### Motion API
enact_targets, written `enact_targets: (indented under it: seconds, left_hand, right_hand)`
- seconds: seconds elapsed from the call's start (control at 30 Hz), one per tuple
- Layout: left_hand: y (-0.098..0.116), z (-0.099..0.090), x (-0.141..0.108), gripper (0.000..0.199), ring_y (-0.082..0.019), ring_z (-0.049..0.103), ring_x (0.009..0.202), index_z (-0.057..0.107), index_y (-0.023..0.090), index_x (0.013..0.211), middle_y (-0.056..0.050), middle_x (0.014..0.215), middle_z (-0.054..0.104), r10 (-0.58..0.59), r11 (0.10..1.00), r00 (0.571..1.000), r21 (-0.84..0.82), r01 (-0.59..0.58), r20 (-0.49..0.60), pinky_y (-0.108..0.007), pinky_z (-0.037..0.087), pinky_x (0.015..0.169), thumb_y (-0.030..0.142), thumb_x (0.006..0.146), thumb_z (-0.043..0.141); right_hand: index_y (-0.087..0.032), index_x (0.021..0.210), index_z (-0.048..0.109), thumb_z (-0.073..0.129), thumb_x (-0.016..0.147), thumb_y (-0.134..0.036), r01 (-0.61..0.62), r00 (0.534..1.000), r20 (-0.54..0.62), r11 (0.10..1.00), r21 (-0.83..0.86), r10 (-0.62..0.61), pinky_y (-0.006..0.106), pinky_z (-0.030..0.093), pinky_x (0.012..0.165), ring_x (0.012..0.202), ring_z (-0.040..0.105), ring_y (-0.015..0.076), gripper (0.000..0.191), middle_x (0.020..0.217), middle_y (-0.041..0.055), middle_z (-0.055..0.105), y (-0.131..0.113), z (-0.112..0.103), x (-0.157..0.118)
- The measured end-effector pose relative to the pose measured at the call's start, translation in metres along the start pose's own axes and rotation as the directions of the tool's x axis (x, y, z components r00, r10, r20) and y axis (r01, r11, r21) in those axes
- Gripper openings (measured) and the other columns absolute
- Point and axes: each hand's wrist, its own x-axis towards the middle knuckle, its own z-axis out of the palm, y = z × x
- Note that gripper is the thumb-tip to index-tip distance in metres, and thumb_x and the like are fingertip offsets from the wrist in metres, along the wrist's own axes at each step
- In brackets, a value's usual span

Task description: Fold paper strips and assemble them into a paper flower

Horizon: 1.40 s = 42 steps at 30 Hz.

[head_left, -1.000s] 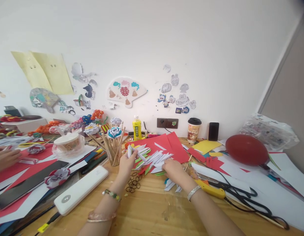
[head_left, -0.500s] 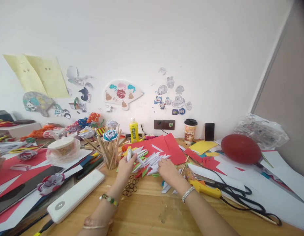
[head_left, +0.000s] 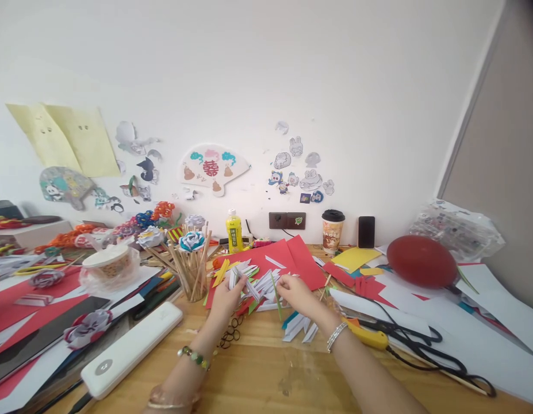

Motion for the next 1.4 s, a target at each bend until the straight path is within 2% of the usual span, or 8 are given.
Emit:
enact_targets:
  seconds: [0.23, 0.33, 0.5, 0.63, 0.83, 1.0, 1.17, 1.4]
  left_hand:
    - [0.004, 0.026, -0.027, 0.038, -0.007, 0.033, 0.034, 0.05, 0.017, 0.054, 0.004, 0.042, 0.049, -0.046, 0.999, 0.948, 0.013, 0.044, 0.314, -0.02, 0.021, 0.036, 0.053, 0.061, 0.059]
    - [0.009, 0.031, -0.035, 0.038, -0.006, 0.029, 0.031, 0.049, 0.018, 0.054, 0.007, 0.037, 0.041, -0.057, 0.998, 0.938, 0.003, 0.06, 0.341, -0.02, 0.02, 0.034, 0.053, 0.062, 0.059]
    - [0.012, 0.031, -0.035, 0.041, -0.005, 0.026, 0.028, 0.047, 0.018, 0.052, 0.008, 0.034, 0.038, -0.095, 0.99, 0.928, -0.063, 0.126, 0.36, -0.019, 0.018, 0.031, 0.056, 0.06, 0.06]
    - [0.013, 0.026, -0.03, 0.041, -0.004, 0.026, 0.028, 0.048, 0.017, 0.054, 0.008, 0.034, 0.039, -0.109, 0.982, 0.94, -0.111, 0.152, 0.323, -0.019, 0.017, 0.031, 0.056, 0.059, 0.062]
    - [0.02, 0.015, -0.023, 0.044, -0.005, 0.025, 0.027, 0.046, 0.018, 0.049, 0.008, 0.028, 0.032, -0.091, 0.975, 0.963, -0.173, 0.138, 0.254, -0.019, 0.016, 0.031, 0.058, 0.06, 0.06]
    - [0.021, 0.015, -0.026, 0.043, -0.005, 0.028, 0.03, 0.047, 0.017, 0.051, 0.008, 0.031, 0.035, -0.06, 0.981, 0.974, -0.166, 0.098, 0.22, -0.019, 0.019, 0.033, 0.056, 0.062, 0.061]
    - [0.019, 0.016, -0.025, 0.044, -0.005, 0.027, 0.03, 0.05, 0.016, 0.054, 0.008, 0.033, 0.035, -0.062, 0.982, 0.983, -0.165, 0.091, 0.173, -0.019, 0.018, 0.033, 0.058, 0.06, 0.061]
    - [0.014, 0.015, -0.021, 0.046, -0.005, 0.025, 0.028, 0.05, 0.017, 0.051, 0.008, 0.029, 0.032, -0.059, 0.971, 0.974, -0.213, 0.107, 0.218, -0.02, 0.017, 0.032, 0.061, 0.06, 0.06]
  right_hand:
    - [-0.018, 0.069, 0.048, 0.041, 0.08, -0.018, -0.111, 0.986, -0.14, 0.983, -0.148, 0.09, 0.021, 0.027, 0.049, 0.054, 0.047, 0.0114, 0.013, 0.062, -0.0018, 0.051, -0.008, 0.016, -0.003]
    - [-0.018, 0.075, 0.051, 0.042, 0.081, -0.017, -0.08, 0.982, -0.188, 0.965, -0.251, 0.033, 0.022, 0.027, 0.053, 0.063, 0.049, 0.0139, 0.011, 0.068, 0.0012, 0.055, -0.013, 0.022, -0.005]
    - [-0.019, 0.076, 0.052, 0.039, 0.08, -0.014, -0.045, 0.978, -0.207, 0.997, -0.062, 0.032, 0.023, 0.034, 0.057, 0.065, 0.051, 0.0144, 0.014, 0.069, 0.0, 0.056, -0.012, 0.029, -0.004]
    - [-0.019, 0.089, 0.055, 0.046, 0.078, -0.017, 0.061, 0.983, -0.177, 0.994, 0.091, -0.044, 0.024, 0.04, 0.059, 0.063, 0.053, 0.0139, 0.015, 0.067, -0.0025, 0.056, -0.014, 0.02, -0.003]
    - [-0.019, 0.096, 0.061, 0.051, 0.078, -0.013, 0.288, 0.944, -0.141, 0.953, -0.091, -0.298, 0.027, 0.044, 0.068, 0.075, 0.058, 0.0158, 0.022, 0.082, 0.003, 0.064, -0.027, 0.005, -0.01]
    - [-0.02, 0.097, 0.063, 0.047, 0.082, -0.012, 0.427, 0.867, -0.173, 0.876, -0.222, -0.467, 0.032, 0.044, 0.077, 0.086, 0.057, 0.0182, 0.024, 0.09, 0.0063, 0.065, -0.03, 0.007, -0.013]
    - [-0.022, 0.097, 0.065, 0.047, 0.085, -0.017, 0.436, 0.857, -0.2, 0.875, -0.213, -0.475, 0.032, 0.045, 0.077, 0.084, 0.057, 0.0179, 0.023, 0.088, 0.0055, 0.065, -0.029, 0.005, -0.013]
    - [-0.021, 0.099, 0.066, 0.044, 0.088, -0.02, 0.487, 0.841, -0.177, 0.857, -0.165, -0.512, 0.031, 0.045, 0.075, 0.084, 0.056, 0.0178, 0.025, 0.087, 0.0066, 0.064, -0.029, 0.004, -0.013]
